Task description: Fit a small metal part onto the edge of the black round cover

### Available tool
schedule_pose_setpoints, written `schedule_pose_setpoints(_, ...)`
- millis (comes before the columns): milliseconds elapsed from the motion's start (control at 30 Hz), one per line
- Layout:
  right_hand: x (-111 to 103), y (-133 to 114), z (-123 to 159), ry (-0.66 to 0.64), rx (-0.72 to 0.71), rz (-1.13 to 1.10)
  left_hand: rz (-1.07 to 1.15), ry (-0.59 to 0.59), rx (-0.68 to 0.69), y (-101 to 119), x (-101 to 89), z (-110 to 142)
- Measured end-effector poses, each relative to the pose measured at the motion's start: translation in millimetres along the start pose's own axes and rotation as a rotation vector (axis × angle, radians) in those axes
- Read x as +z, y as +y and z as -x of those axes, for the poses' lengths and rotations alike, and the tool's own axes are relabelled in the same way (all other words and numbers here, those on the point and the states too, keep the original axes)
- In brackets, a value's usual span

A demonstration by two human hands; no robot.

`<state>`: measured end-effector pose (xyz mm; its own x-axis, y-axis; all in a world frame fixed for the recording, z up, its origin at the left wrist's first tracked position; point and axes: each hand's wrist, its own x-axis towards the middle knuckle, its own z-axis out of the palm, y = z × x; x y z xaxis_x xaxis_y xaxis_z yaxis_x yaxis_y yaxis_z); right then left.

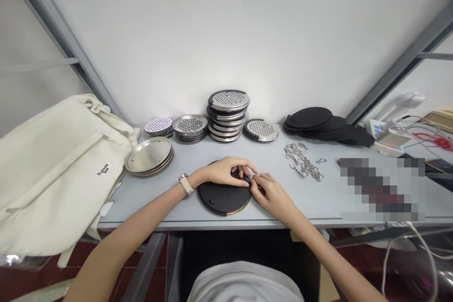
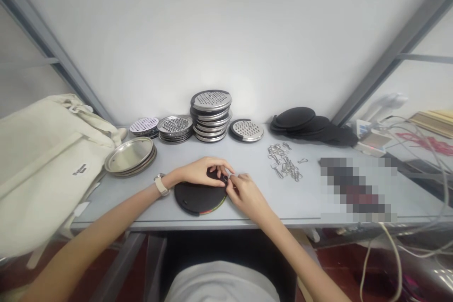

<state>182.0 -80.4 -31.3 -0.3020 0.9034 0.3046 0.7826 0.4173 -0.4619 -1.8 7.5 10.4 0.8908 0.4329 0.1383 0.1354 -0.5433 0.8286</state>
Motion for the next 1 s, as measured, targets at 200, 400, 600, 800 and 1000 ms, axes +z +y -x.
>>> schedule_pose_setpoints(200, -3, -2, 1, 0.009, -0.035, 0.01, -0.01, -0.019, 0.008, 0, -1.2, 0)
schedule_pose_setpoints(400, -5, 0, 0, 0.054, 0.004, 0.006, -0.014, -0.036, 0.003, 3, -2.6, 0)
schedule_pose_setpoints(600, -3, 9, -2, 0.047, 0.036, -0.158, -0.036, -0.026, -0.015, 4, -2.9, 0)
schedule_pose_setpoints(800, -3, 9, -2, 0.044, 0.048, -0.187, -0.028, -0.024, -0.015, 4, -3.3, -1)
schedule_pose_setpoints(1000, -3, 6, -3, 0.035, 0.028, -0.167, -0.026, -0.03, -0.008, 5, -3.0, -1)
